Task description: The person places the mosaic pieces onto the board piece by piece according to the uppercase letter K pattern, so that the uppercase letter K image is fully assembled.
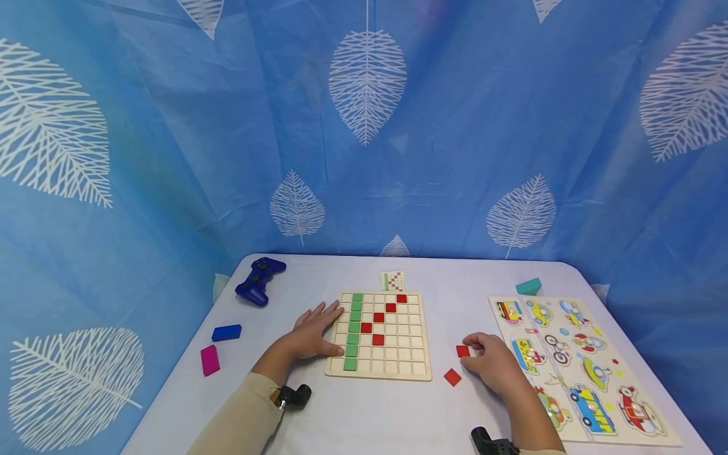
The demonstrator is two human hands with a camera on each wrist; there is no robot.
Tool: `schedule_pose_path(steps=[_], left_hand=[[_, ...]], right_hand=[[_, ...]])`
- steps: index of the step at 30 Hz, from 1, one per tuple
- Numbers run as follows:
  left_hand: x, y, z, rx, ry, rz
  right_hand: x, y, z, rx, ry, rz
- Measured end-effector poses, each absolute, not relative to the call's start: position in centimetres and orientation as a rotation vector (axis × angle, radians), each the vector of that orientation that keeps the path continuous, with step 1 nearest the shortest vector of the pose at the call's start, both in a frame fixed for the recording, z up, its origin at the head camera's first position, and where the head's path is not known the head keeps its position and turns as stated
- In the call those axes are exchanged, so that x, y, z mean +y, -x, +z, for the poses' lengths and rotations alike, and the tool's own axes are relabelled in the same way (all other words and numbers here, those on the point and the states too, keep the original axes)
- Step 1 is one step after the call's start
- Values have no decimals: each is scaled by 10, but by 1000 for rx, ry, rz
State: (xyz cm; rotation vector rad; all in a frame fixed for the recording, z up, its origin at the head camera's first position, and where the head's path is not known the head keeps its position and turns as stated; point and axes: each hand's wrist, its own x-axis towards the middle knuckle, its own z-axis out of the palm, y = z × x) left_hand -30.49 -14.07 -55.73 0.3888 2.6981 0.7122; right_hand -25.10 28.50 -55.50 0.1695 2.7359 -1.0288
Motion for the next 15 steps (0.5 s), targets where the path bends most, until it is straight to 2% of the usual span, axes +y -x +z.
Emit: schedule_pose_path(steps=[15], left_hand=[[-140, 304, -556, 2699, -379, 704]], right_hand=[[285, 251, -556, 2765, -165, -993]])
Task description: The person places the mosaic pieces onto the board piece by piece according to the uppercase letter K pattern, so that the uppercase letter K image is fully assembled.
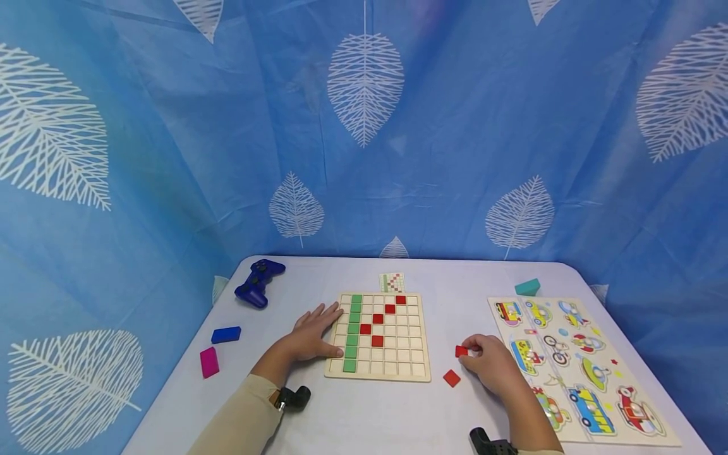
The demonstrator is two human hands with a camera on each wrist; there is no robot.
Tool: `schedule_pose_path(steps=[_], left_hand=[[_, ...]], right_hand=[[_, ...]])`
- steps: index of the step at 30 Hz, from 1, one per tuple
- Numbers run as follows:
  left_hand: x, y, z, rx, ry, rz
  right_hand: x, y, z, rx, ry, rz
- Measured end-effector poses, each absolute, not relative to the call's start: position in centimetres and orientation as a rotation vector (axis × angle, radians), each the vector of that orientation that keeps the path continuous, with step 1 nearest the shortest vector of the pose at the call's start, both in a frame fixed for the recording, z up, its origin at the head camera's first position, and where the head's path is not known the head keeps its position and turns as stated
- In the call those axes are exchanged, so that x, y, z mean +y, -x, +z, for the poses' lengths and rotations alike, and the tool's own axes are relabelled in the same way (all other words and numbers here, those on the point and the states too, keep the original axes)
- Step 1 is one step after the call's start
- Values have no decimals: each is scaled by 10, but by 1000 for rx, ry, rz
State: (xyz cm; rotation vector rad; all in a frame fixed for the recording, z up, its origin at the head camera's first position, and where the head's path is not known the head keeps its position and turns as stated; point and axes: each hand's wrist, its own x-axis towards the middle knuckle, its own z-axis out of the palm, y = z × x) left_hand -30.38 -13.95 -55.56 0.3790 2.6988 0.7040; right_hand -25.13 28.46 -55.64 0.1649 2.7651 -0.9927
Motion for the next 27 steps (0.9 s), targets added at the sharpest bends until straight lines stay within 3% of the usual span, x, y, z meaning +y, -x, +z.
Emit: schedule_pose_path(steps=[8, 16, 27], left_hand=[[-139, 303, -556, 2692, -373, 698], [-139, 305, -556, 2693, -383, 701], [-141, 304, -557, 2694, -387, 695]], right_hand=[[272, 248, -550, 2743, -209, -1128], [215, 244, -534, 2689, -150, -1289], [159, 239, -544, 2707, 19, -1285]])
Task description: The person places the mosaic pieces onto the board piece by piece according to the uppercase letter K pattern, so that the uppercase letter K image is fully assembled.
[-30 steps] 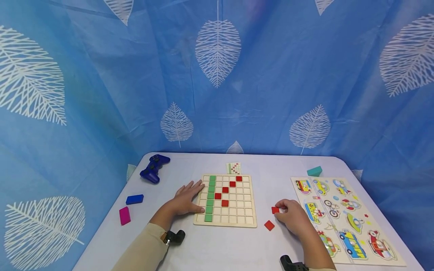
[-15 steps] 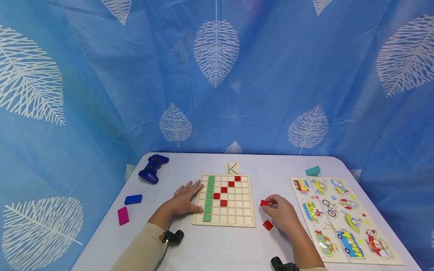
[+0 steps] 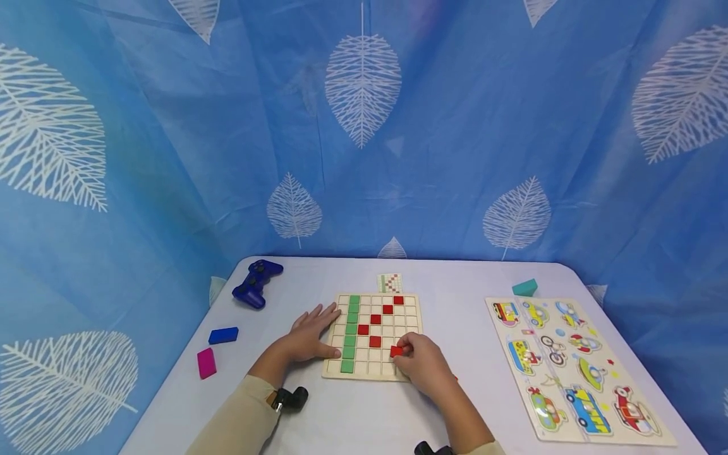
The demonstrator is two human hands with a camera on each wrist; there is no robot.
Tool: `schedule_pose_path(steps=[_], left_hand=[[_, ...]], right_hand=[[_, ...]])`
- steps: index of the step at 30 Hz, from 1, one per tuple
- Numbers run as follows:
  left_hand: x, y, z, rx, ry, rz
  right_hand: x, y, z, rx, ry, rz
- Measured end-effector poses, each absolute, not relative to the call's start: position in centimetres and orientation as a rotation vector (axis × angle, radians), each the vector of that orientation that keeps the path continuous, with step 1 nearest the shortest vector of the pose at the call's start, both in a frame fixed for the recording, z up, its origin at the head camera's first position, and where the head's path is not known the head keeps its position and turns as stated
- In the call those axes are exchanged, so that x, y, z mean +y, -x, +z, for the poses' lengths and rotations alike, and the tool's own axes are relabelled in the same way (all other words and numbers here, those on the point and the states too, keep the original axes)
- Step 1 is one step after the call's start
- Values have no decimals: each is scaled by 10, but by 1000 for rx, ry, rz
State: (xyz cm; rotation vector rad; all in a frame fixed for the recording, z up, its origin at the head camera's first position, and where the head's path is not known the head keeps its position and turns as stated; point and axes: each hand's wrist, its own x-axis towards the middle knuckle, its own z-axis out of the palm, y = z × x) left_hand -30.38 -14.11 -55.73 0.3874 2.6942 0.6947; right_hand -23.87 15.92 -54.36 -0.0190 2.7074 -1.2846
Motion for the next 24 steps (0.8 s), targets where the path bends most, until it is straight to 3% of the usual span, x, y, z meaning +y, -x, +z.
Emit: schedule_pose_path(steps=[24], left_hand=[[-143, 305, -556, 2703, -439, 683]], right_hand=[[142, 239, -546, 2809, 58, -1085]])
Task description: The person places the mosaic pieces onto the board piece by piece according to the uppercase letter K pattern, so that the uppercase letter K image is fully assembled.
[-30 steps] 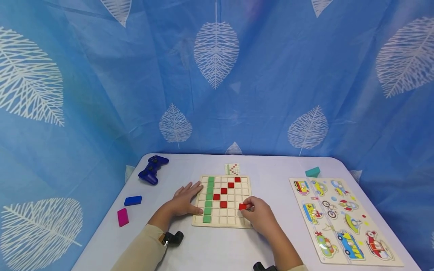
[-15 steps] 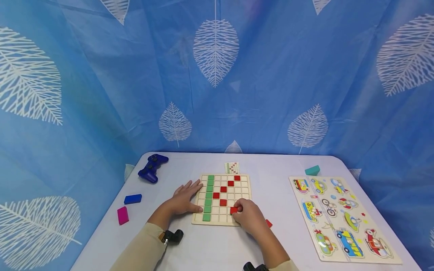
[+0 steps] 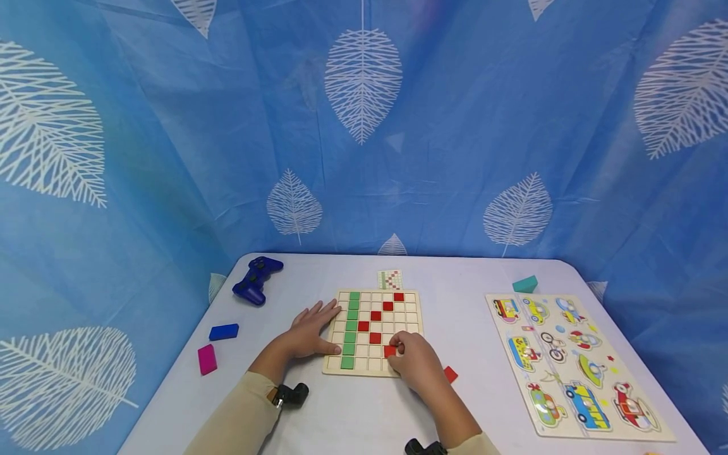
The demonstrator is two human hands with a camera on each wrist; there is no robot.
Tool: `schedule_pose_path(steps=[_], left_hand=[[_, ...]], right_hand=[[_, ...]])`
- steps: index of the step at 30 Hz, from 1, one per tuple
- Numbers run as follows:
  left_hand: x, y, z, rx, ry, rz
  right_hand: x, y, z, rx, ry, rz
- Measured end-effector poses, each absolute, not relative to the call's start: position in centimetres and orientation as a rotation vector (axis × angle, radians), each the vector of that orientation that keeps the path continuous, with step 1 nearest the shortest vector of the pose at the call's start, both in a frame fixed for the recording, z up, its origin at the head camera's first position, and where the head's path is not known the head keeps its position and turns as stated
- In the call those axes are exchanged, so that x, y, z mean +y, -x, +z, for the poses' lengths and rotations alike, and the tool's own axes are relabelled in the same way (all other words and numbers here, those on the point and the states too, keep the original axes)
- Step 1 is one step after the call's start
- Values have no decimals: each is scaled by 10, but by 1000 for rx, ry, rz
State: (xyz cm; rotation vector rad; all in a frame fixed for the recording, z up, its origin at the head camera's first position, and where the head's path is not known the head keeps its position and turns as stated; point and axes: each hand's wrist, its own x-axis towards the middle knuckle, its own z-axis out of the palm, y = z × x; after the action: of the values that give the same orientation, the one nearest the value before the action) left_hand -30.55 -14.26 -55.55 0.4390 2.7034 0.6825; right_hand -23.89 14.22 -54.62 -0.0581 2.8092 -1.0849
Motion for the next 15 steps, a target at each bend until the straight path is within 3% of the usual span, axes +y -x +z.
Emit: schedule_pose_path(steps=[15], left_hand=[[-142, 306, -556, 2703, -431, 683]], right_hand=[[140, 239, -547, 2823, 45, -1078]])
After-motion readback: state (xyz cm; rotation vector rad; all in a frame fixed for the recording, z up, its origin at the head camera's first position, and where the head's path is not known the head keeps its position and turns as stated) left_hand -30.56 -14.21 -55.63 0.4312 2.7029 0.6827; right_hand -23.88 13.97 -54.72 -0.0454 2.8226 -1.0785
